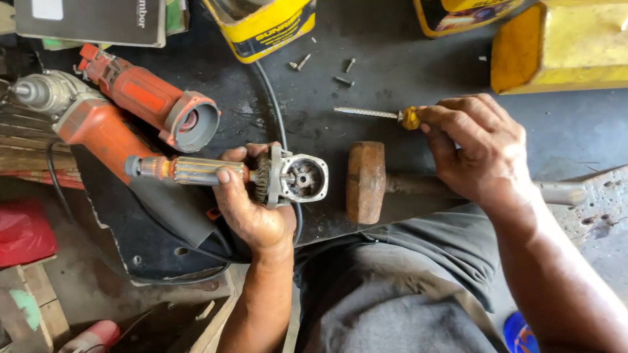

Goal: Disassembling and inspecting the internal components of an electric angle grinder using a screwdriver and hammer.

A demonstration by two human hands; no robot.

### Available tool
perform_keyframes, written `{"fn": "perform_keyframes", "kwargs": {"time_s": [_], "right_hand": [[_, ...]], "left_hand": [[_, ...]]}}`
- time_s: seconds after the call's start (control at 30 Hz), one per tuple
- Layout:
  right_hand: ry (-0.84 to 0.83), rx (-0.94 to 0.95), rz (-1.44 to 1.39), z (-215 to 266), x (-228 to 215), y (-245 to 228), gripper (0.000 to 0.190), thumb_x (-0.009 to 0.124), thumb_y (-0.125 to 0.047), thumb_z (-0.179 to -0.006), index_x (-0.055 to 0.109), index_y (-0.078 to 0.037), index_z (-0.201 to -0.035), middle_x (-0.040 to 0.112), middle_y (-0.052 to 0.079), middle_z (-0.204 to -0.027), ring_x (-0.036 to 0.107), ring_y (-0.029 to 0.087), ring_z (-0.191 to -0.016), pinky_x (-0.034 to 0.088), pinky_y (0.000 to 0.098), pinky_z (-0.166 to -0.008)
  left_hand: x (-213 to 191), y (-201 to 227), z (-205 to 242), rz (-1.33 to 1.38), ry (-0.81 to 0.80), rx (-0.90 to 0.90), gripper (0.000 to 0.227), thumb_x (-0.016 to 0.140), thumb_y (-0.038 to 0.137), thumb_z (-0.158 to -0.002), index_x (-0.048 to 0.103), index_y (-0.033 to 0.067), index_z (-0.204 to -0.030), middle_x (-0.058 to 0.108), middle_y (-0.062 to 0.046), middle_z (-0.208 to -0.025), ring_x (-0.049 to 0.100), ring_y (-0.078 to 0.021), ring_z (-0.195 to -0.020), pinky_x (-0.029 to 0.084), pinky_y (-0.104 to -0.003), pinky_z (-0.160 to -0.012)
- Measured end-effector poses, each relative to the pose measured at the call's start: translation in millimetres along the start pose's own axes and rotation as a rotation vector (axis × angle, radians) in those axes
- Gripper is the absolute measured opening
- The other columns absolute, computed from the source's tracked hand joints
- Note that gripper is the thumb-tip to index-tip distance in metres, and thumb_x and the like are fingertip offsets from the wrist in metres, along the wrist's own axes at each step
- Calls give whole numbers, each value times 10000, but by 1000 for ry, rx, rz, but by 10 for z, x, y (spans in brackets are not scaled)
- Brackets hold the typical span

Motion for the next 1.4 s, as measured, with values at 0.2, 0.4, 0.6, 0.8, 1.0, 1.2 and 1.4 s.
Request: {"fn": "perform_keyframes", "kwargs": {"time_s": [0.2,0.4,0.6,0.8,1.0,1.2,1.4], "right_hand": [[-13,-7,49,16,38,25,144,713,77,-1078,755,-52,-1125,752,101,-1059,683,290,-922,546,389,-868],[-14,-34,68,-3,43,6,91,712,21,-1096,764,-45,-1129,744,102,-1048,669,294,-928,548,394,-852],[-20,-45,50,-13,45,2,118,740,60,-1096,777,-38,-1150,766,109,-1061,689,302,-942,563,399,-886],[-31,-34,66,-1,58,13,130,721,59,-1099,782,-43,-1151,762,96,-1069,681,290,-940,561,394,-897],[-25,-28,71,11,59,19,120,722,47,-1122,782,-45,-1170,758,108,-1078,682,296,-936,565,394,-876],[-24,-12,82,56,71,51,130,726,47,-1125,782,-43,-1200,756,131,-1115,676,307,-930,563,393,-860],[-24,-18,69,40,60,38,125,715,58,-1120,782,-23,-1187,766,141,-1120,681,312,-932,565,404,-871]], "left_hand": [[0,-20,3,17,13,6,420,603,415,-976,588,5,-1068,594,-213,-1009,669,-346,-917,600,-464,-913],[-18,-57,-3,79,38,-62,429,630,443,-930,596,33,-1050,610,-188,-991,672,-354,-940,586,-462,-926],[16,-81,10,162,-59,-89,421,639,468,-940,611,65,-1060,625,-144,-1010,666,-324,-958,544,-460,-941],[56,-50,10,188,-120,-71,414,617,477,-961,589,70,-1031,607,-136,-999,615,-296,-991,528,-469,-989],[72,1,28,131,-135,-27,448,564,501,-979,601,63,-1062,621,-135,-985,631,-324,-987,531,-469,-966],[104,29,35,151,-155,-21,432,551,494,-987,612,70,-1042,619,-131,-972,607,-297,-981,526,-477,-970],[106,34,39,150,-160,-5,430,537,484,-999,615,64,-1045,622,-140,-970,611,-307,-979,523,-471,-958]]}}
Point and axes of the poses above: each hand's wrist, its own z-axis away from the middle knuckle, its own x-axis out of the palm, y = z × x, the point moved 7 cm from there along -z, towards the middle knuckle
